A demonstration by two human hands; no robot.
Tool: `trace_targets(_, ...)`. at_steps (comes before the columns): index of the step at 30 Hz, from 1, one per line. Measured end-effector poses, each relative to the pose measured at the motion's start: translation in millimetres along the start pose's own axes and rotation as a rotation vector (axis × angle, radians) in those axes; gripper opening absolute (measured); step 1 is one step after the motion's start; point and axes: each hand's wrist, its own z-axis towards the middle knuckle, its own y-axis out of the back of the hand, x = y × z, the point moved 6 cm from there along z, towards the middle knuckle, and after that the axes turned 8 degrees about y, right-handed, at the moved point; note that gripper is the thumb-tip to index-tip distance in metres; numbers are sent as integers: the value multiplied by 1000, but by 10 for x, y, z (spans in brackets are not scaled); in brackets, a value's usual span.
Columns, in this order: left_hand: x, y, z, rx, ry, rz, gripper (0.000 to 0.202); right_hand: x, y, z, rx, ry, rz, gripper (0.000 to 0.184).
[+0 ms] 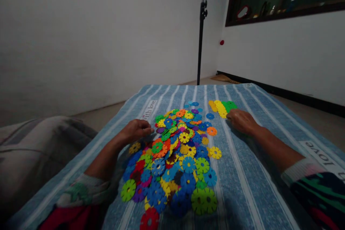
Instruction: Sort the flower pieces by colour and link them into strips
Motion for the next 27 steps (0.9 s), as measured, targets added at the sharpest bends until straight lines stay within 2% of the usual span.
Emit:
trace_targets(3,26,-39,-18,51,-9,-35,22,481,-34,-154,41,191,42,28)
trace_targets(6,5,-103,-63,124,-26,-32,19,988,-16,-369,4,312,148,31)
trace_targets(10,-58,-210,-154,193,-47,-93,19,1537,86,-640,-116,420,292,32)
trace_targets(13,-78,-264,-225,185,-59,-185,20,1804,183,-765,-204,469,349,28)
trace_targets(17,-23,-259,-313,90,-65,-268,22,1991,255,-843,-282,485,336,24)
trace_targets(20,23,-273,-390,50,-80,-230,23,2015,270,-899,-359,475,330,23)
trace_targets(27,-99,-372,-581,-51,-144,2,36,1746,116,-1055,-427,288,354,19)
